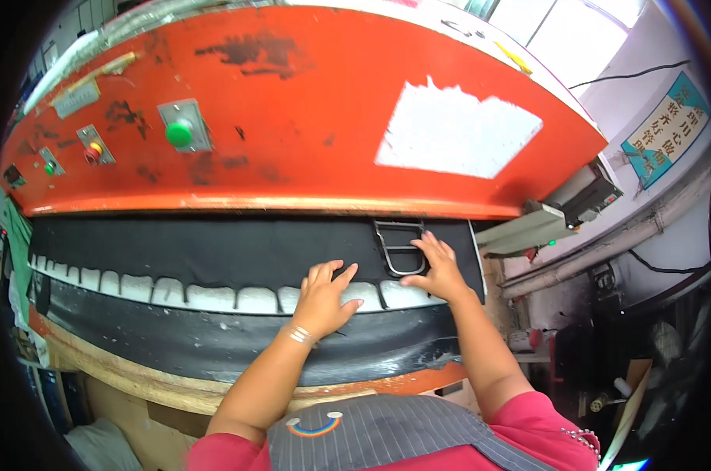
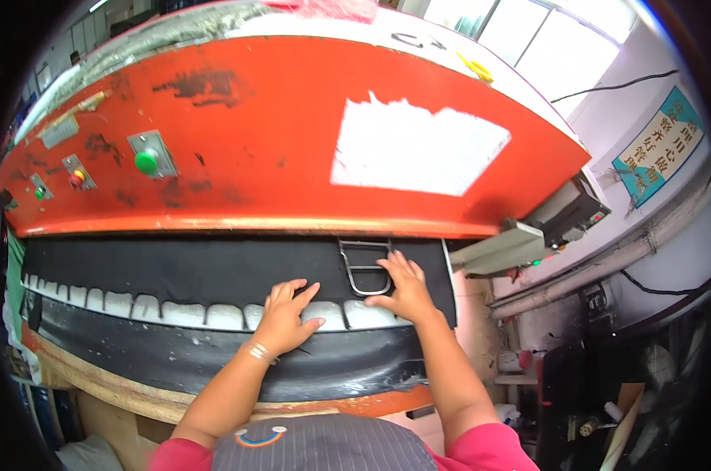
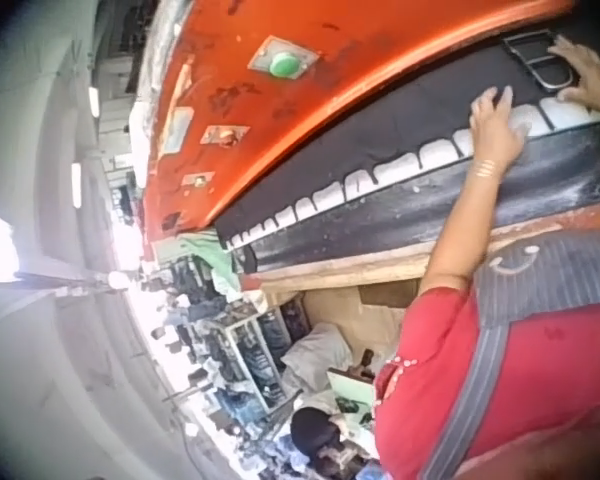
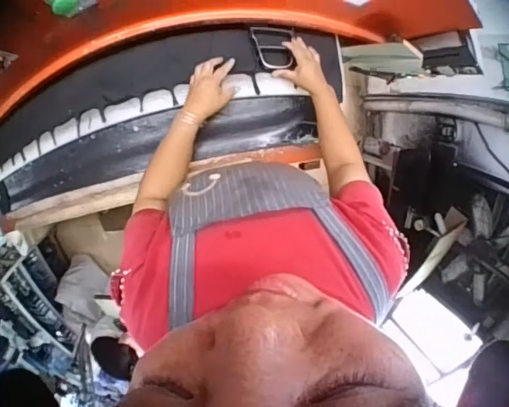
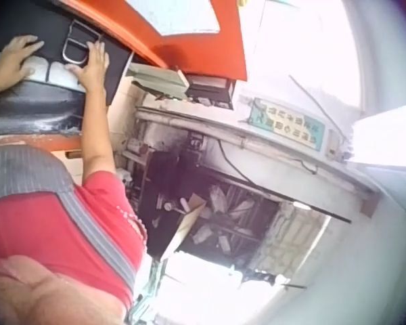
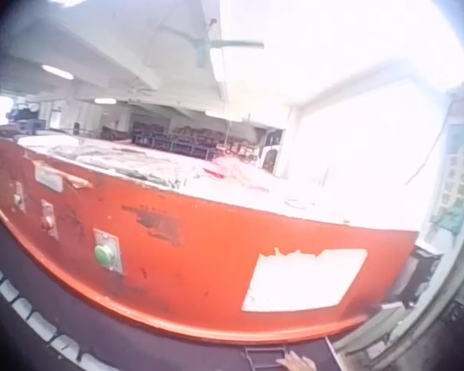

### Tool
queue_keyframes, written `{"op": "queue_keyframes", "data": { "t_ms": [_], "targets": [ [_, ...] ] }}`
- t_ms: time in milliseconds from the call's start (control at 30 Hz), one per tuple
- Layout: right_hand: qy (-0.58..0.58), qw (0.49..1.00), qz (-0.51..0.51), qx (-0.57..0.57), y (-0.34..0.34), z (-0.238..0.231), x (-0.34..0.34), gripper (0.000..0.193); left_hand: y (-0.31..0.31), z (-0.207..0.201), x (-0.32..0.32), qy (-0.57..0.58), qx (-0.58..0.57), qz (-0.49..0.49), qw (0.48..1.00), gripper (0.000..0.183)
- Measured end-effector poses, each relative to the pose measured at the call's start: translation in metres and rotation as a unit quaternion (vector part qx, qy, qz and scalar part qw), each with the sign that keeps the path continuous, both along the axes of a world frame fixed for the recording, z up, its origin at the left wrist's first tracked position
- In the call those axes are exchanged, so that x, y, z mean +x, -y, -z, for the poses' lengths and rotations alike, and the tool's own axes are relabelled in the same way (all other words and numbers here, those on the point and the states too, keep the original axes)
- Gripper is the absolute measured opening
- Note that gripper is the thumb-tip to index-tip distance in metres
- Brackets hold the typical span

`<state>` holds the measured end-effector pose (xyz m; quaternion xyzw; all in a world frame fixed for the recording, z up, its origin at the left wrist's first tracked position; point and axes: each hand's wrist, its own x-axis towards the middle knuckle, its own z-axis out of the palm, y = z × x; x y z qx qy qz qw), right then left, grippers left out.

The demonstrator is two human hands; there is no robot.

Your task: Placing metal dies on synthetic material and operating a hydraulic clicker press to cut out shoe components.

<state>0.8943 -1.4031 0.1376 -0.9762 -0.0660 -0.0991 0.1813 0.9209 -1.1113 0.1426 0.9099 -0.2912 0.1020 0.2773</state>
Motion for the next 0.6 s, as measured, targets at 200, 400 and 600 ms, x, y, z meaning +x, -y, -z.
{"op": "queue_keyframes", "data": {
  "t_ms": [200, 400, 600],
  "targets": [
    [0.196, 0.978, -0.017, 0.067, -0.083, -0.061, 0.02, 0.072, -0.21, -0.018, 0.142, 0.04, -0.282, -0.227, 0.931, 0.061],
    [0.296, 0.909, -0.25, 0.154, -0.258, -0.156, 0.126, 0.056, -0.482, -0.07, 0.273, 0.287, -0.14, -0.487, 0.813, 0.076],
    [0.327, 0.922, -0.167, 0.125, -0.323, -0.19, 0.186, 0.025, -0.606, -0.134, 0.261, 0.063, -0.224, -0.386, 0.893, 0.056]
  ]
}}
